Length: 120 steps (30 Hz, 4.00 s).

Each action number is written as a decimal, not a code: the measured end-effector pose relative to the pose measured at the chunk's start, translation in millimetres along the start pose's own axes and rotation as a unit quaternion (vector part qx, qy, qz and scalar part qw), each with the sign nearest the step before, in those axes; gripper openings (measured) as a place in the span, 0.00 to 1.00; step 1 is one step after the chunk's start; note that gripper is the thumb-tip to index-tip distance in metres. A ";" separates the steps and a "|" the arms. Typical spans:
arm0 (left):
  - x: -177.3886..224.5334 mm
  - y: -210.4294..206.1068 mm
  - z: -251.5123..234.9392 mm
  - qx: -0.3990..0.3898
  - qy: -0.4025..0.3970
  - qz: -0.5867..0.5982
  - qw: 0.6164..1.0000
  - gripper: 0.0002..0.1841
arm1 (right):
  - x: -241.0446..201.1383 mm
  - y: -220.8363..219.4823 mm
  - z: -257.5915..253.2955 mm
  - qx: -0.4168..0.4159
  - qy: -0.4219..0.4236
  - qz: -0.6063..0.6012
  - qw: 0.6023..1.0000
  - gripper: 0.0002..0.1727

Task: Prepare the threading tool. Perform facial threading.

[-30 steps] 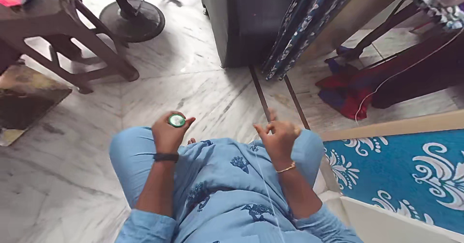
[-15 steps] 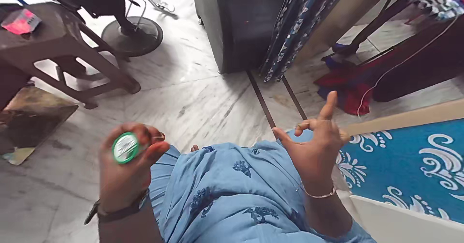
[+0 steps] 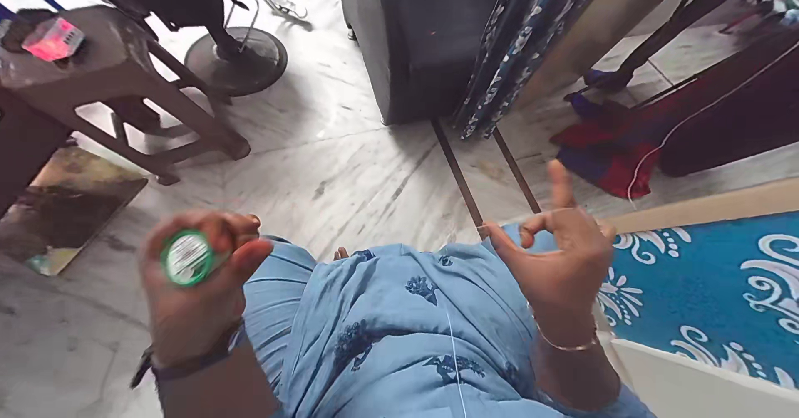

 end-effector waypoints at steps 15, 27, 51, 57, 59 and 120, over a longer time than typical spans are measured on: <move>-66.1 -2.9 11.0 0.142 0.143 -0.181 0.963 0.20 | 21.4 -70.1 17.7 -0.120 -0.072 -0.050 0.989 0.23; -11.5 -163.7 14.6 -0.360 0.023 -0.177 0.916 0.17 | -46.2 -117.7 45.5 -0.651 0.050 0.058 0.755 0.23; -52.7 11.6 2.9 0.141 0.089 -0.319 0.933 0.20 | 24.6 -62.2 0.1 -0.128 0.194 0.010 0.972 0.18; 4.8 11.8 12.6 0.089 -0.029 -0.182 0.979 0.13 | 3.8 -10.7 -16.4 -0.074 0.160 0.019 0.984 0.30; 34.5 19.7 14.2 0.035 -0.073 -0.157 0.984 0.13 | -5.6 26.1 -20.6 -0.042 0.148 0.006 0.988 0.39; -32.2 15.5 18.7 0.155 0.081 -0.258 0.950 0.18 | 3.8 -71.1 8.5 -0.193 0.000 -0.190 0.963 0.30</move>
Point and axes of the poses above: each hand's wrist, its own z-axis away from the middle knuckle, its own y-axis out of the back of the hand, x = y × z, the point moved 4 cm from there along -z, towards the middle knuckle, and after that the axes turned 1 degree about z, right-handed, at the moved point
